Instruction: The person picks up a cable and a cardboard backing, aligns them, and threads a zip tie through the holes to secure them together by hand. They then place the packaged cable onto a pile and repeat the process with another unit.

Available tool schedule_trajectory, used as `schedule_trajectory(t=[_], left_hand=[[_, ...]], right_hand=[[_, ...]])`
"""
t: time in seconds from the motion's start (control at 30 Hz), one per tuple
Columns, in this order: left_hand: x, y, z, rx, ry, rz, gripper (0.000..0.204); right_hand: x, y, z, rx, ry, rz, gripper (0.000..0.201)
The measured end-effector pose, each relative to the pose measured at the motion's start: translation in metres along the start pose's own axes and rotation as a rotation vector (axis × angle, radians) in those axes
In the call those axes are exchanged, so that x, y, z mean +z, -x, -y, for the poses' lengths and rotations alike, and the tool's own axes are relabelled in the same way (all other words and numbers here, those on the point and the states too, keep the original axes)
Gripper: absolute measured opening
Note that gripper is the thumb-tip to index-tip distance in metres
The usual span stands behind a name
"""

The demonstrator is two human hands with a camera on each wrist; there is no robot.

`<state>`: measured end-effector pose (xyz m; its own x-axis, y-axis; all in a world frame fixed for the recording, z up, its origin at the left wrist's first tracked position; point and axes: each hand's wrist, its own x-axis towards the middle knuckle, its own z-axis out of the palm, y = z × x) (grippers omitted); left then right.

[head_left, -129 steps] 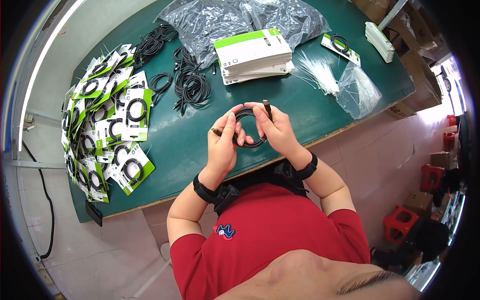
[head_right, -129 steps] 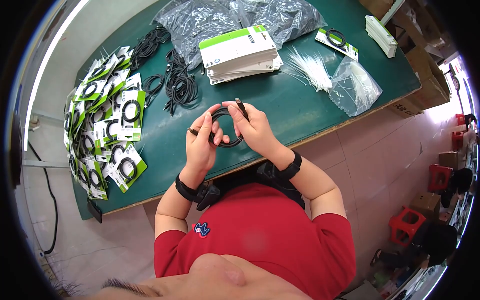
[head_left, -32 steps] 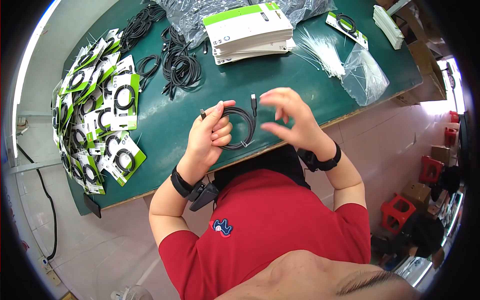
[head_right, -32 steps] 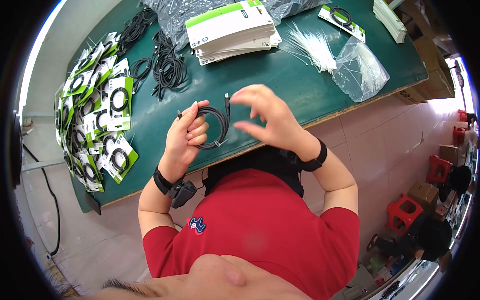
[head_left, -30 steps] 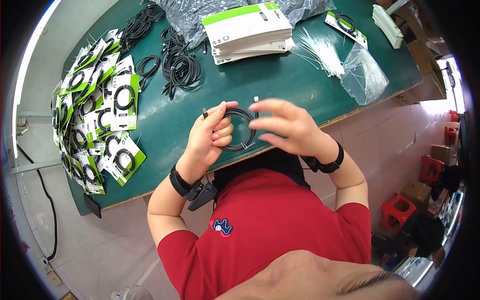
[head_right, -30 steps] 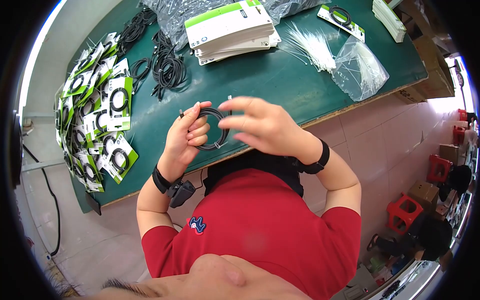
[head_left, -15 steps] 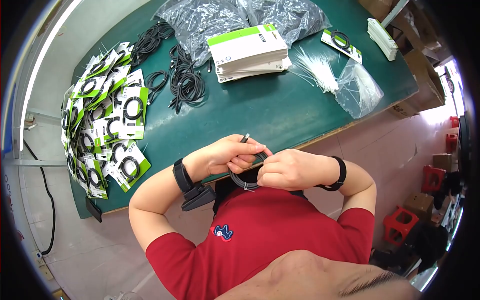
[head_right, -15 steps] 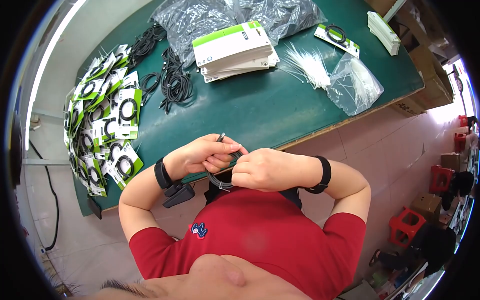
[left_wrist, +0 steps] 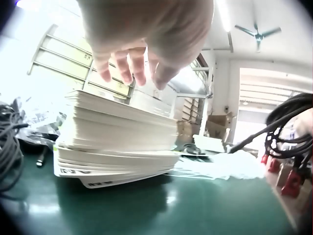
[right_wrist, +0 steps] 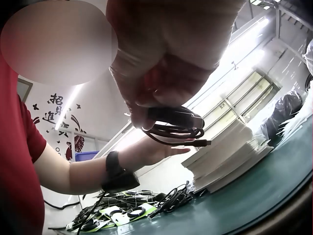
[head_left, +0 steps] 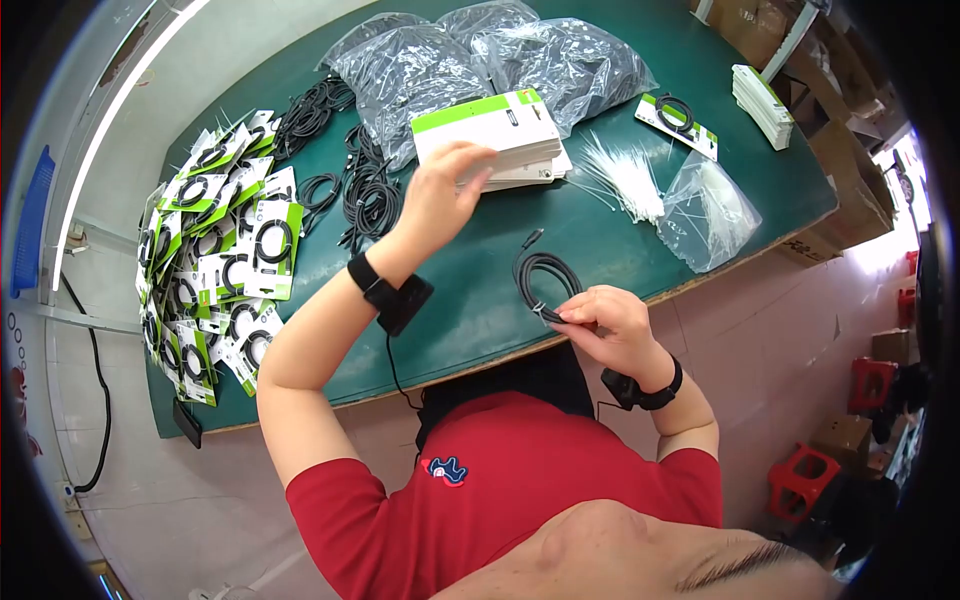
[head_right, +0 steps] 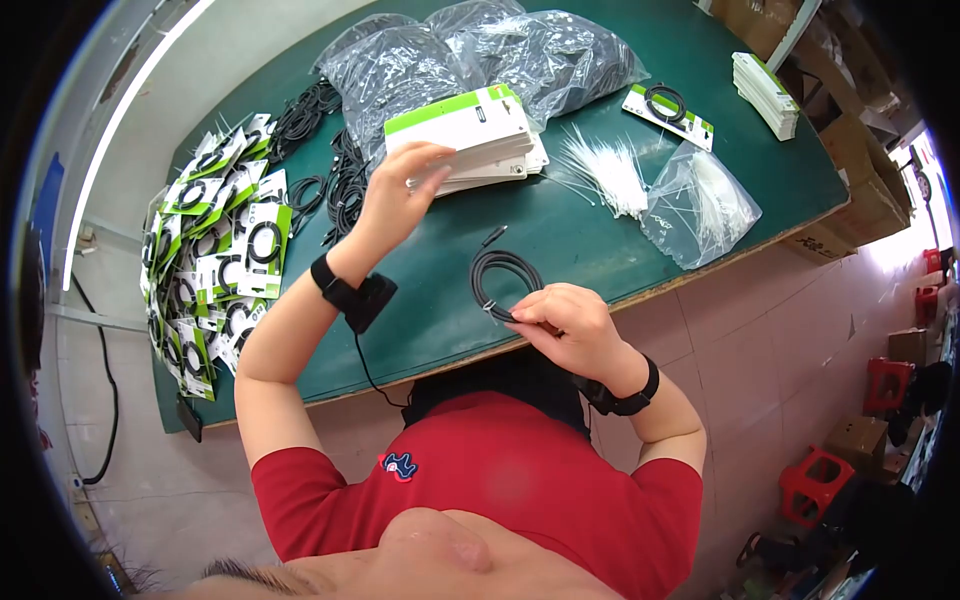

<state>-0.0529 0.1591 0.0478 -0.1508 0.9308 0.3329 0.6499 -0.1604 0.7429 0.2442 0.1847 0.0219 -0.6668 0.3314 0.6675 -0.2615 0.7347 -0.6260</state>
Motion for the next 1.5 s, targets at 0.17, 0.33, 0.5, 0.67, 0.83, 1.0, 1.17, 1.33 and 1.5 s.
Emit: schedule_trajectory(t=[0.17, 0.33, 0.5, 0.67, 0.83, 1.0, 1.17, 1.33, 1.5], left_hand=[[0.003, -0.021, 0.021, 0.385, -0.715, -0.177, 0.036], [-0.002, -0.020, 0.032, 0.486, -0.840, -0.149, 0.034], [-0.032, 0.009, -0.023, 0.370, -0.753, -0.226, 0.035], [-0.019, 0.100, -0.054, 0.378, -0.670, -0.138, 0.032], [0.020, 0.168, -0.059, 0.240, -0.565, 0.079, 0.029], [0.044, 0.195, -0.051, 0.238, -0.469, -0.106, 0.027], [0.049, 0.204, -0.041, 0.211, -0.356, -0.090, 0.025], [0.047, 0.213, -0.028, 0.227, -0.274, -0.036, 0.021], [0.046, 0.207, -0.028, 0.217, -0.235, -0.027, 0.018]], right_hand=[[-0.005, 0.012, -0.005, 0.140, -0.032, -0.079, 0.024], [-0.015, 0.023, -0.013, 0.288, -0.065, -0.182, 0.024], [-0.032, 0.025, -0.014, 0.391, -0.060, -0.404, 0.025], [-0.028, 0.003, -0.013, 0.330, 0.023, -0.516, 0.026], [0.015, -0.025, -0.011, 0.262, 0.041, -0.138, 0.024], [0.062, -0.030, -0.009, 0.106, 0.132, 0.279, 0.022], [0.075, -0.025, -0.007, 0.178, 0.031, 0.490, 0.022], [0.062, -0.029, -0.012, 0.095, -0.055, 0.564, 0.023], [0.052, -0.026, -0.023, 0.131, -0.043, 0.597, 0.023]])
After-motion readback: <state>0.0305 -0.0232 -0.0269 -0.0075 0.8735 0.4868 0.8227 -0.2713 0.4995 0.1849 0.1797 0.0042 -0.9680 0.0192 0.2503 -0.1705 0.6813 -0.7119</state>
